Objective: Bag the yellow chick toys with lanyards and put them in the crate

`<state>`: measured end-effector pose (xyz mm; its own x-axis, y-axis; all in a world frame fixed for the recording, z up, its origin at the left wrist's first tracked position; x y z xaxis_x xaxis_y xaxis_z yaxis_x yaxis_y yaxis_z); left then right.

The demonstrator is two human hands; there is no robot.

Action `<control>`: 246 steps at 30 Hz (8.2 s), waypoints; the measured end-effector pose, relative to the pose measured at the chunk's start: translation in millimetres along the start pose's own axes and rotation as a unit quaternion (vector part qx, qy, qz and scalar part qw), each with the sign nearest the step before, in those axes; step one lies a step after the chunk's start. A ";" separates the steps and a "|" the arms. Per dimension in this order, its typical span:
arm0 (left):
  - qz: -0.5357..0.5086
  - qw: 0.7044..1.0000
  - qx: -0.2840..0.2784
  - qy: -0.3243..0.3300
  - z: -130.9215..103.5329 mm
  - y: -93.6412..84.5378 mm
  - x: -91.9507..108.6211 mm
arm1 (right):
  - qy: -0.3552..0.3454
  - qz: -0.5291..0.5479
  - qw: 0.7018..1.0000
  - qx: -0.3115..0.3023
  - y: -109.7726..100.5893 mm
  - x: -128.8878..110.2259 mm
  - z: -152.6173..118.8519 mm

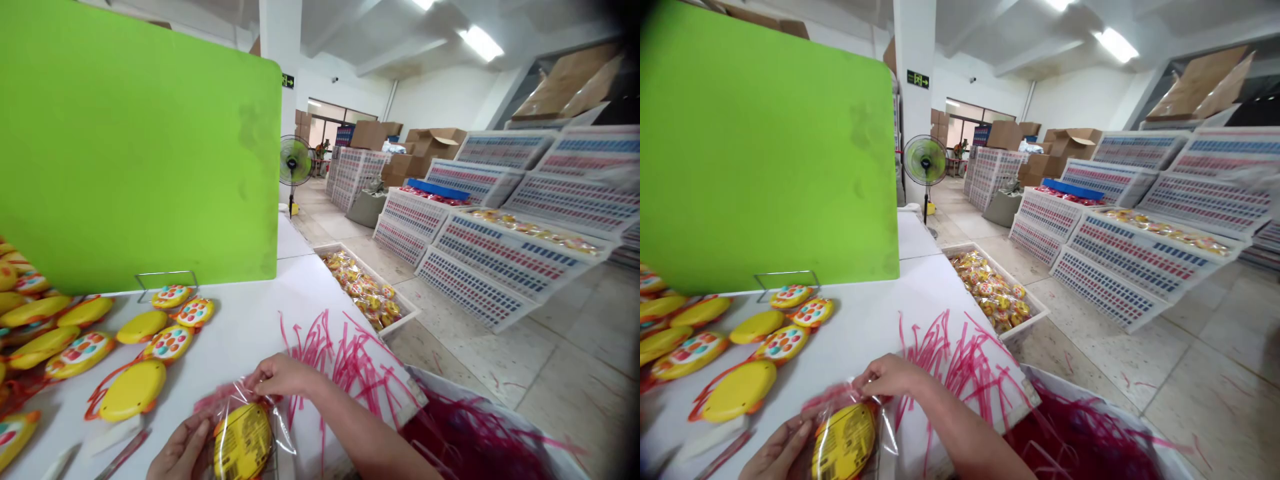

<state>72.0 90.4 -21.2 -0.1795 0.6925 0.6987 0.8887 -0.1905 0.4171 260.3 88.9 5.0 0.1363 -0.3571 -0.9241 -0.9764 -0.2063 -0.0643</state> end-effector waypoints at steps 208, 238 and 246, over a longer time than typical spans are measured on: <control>0.042 0.983 -0.026 0.179 -20.5 1.0 19.2 | -0.097 -0.116 0.970 0.188 -60.6 -32.2 -0.5; 0.059 0.980 -0.028 0.189 -28.4 0.4 23.9 | -0.107 -0.085 0.991 0.012 -10.8 -11.3 6.8; 0.127 0.972 -0.005 0.196 -20.4 -4.2 22.1 | -0.113 -0.062 0.992 -0.016 1.2 -18.0 7.3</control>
<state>55.7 92.2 4.3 -0.1027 0.3045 0.9470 0.9216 -0.3292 0.2058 255.4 101.6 18.8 0.2113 -0.1151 -0.9706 -0.9479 -0.2665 -0.1748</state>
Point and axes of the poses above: each hand's wrist, its own z-axis towards the middle knuckle, its own y-axis out of the palm, x = y × z, the point moved 8 cm from there along z, towards the middle knuckle, and after that the axes turned 4 degrees about -x, right-handed, at the moved point
